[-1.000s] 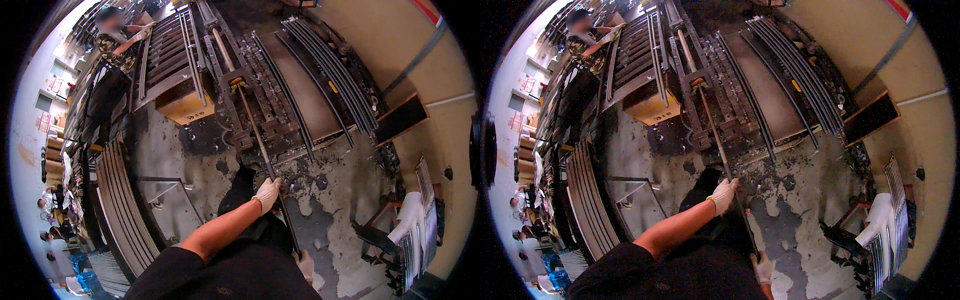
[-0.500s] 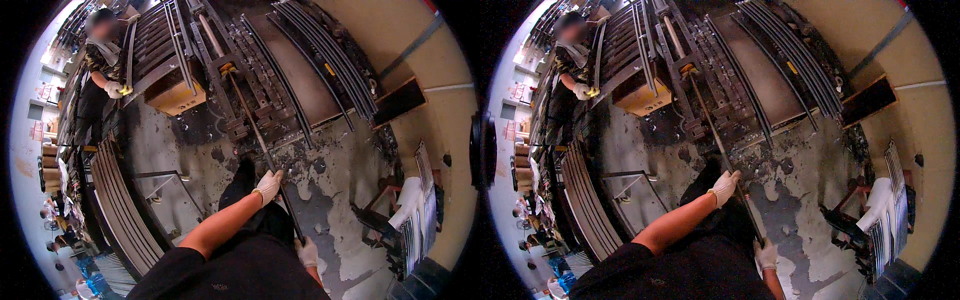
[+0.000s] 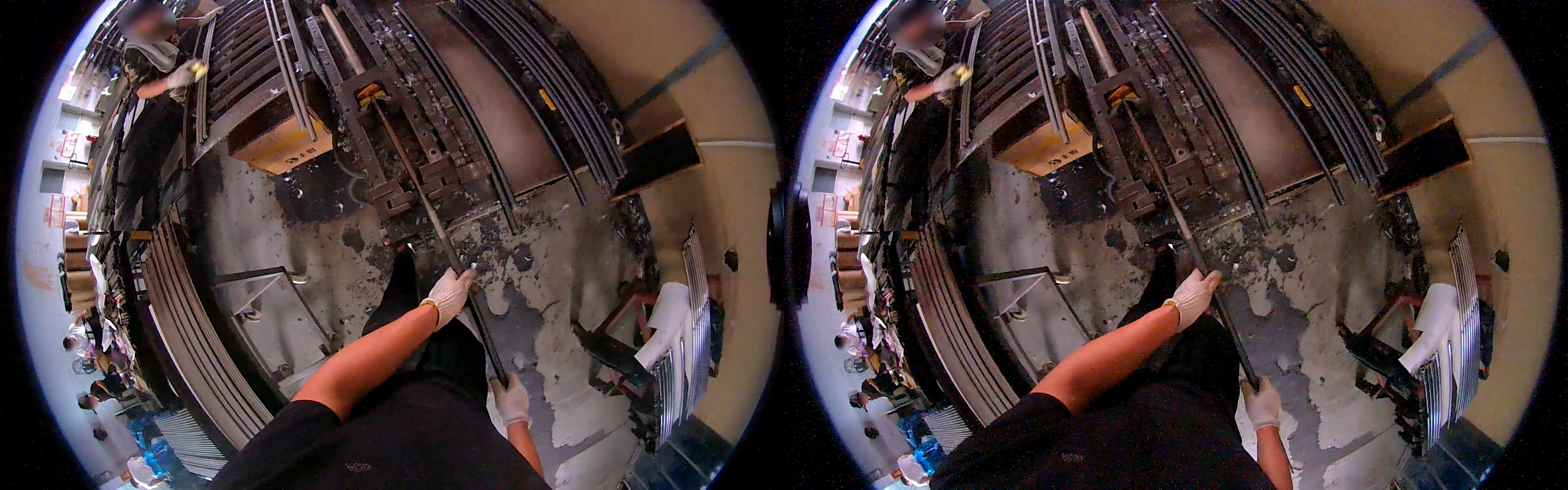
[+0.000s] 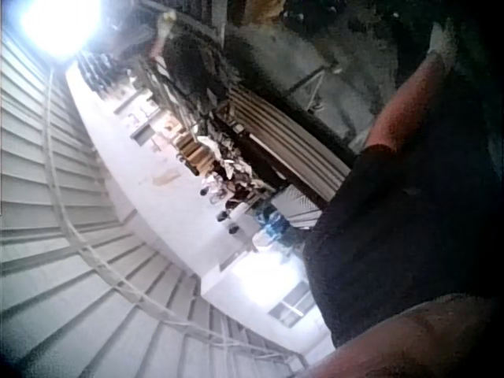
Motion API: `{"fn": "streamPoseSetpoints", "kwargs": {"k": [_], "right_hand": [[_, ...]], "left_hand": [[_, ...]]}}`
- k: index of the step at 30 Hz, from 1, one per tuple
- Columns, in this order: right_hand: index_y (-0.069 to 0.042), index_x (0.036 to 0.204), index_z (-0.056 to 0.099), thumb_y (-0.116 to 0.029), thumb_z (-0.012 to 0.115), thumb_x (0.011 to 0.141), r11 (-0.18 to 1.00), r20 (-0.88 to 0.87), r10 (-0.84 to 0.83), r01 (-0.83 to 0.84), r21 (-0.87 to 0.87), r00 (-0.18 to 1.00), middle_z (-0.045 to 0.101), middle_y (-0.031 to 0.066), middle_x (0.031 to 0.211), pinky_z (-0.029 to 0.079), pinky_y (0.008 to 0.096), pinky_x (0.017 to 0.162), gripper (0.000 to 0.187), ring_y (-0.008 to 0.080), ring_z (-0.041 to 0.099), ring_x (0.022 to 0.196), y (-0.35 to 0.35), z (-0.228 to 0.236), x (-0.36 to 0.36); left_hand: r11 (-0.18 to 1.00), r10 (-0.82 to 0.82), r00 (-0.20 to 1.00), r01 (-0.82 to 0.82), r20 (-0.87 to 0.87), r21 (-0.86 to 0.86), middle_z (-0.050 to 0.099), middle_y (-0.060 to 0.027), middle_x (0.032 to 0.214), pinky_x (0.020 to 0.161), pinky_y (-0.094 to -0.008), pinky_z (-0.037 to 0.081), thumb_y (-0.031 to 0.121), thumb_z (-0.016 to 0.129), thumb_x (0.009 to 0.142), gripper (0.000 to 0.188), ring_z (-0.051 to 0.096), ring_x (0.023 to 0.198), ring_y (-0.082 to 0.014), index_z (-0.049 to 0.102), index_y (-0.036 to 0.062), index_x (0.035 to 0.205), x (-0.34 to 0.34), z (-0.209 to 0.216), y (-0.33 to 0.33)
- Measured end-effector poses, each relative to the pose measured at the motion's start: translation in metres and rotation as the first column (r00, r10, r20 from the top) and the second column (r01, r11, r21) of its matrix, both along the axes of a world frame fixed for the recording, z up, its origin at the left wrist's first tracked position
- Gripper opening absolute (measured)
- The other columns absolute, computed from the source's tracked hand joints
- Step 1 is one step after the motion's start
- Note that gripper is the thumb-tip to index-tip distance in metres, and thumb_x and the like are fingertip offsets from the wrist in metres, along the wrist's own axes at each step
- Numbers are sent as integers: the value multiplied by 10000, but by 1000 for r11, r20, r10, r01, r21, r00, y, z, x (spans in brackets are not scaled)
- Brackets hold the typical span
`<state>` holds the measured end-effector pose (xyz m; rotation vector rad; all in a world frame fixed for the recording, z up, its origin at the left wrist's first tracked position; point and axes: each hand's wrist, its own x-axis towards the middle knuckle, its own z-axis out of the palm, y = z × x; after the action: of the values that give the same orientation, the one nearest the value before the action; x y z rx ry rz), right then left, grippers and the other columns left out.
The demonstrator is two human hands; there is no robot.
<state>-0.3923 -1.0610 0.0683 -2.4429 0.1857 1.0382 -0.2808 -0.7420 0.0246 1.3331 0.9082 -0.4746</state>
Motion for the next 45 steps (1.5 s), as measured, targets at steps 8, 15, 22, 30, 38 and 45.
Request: {"fn": "streamPoseSetpoints", "kwargs": {"k": [8, 15, 22, 30, 38, 45], "right_hand": [[-7, 1272, 739, -466, 750, 1019, 999, 12, 23, -23, 40, 1000, 792, 290, 1142, 577, 535, 948, 524, 500, 742, 1128, -6, -37, -40], [2, 1211, 729, -496, 725, 1008, 999, 37, 25, -27, 32, 999, 767, 329, 1095, 553, 560, 932, 538, 543, 721, 1103, 33, -18, -13], [-16, 1266, 729, -513, 711, 1015, 999, 2, 30, -30, 16, 1000, 775, 322, 1138, 559, 560, 957, 557, 531, 726, 1126, 57, -23, 6], [-7, 1262, 721, -468, 717, 1018, 996, -8, 21, -21, 82, 1000, 776, 320, 1137, 557, 559, 952, 522, 533, 723, 1132, 94, -15, 31], [0, 1241, 714, -459, 724, 1012, 998, -4, 52, -51, 41, 999, 765, 326, 1092, 561, 552, 921, 513, 530, 727, 1112, 94, -25, 33], [8, 1302, 704, -449, 726, 1011, 997, -44, 4, 0, 82, 999, 794, 288, 1153, 568, 518, 967, 542, 500, 742, 1124, 97, -20, 33]], "left_hand": [[998, 54, 997, -53, 46, -28, 617, -120, 894, 609, -388, 542, 437, 588, 1126, 428, 639, 697, -218, 594, 17, 1210, -15, -18, 3], [997, -53, 989, 59, -137, 45, 678, -200, 1070, 854, -478, 530, 487, 597, 1126, 572, 693, 935, -344, 603, -36, 1359, 13, 44, 33], [988, -151, 988, 151, 19, -10, 711, -229, 1287, 926, -488, 531, 473, 615, 1123, 620, 693, 1079, -387, 601, -43, 1465, -2, -21, 37], [910, -415, 906, 414, 84, 32, 652, -173, 1389, 959, -431, 532, 241, 564, 1163, 463, 692, 1156, -311, 554, 4, 1561, -15, -76, 34], [954, -289, 957, 285, -29, -88, 608, -213, 1490, 1020, -449, 529, 278, 516, 1180, 401, 647, 1267, -352, 616, 99, 1525, 10, 14, 46], [950, -311, 949, 312, 45, -22, 650, -175, 1365, 929, -430, 557, 321, 568, 1176, 381, 697, 1064, -307, 656, 131, 1494, 1, -13, 40]]}}
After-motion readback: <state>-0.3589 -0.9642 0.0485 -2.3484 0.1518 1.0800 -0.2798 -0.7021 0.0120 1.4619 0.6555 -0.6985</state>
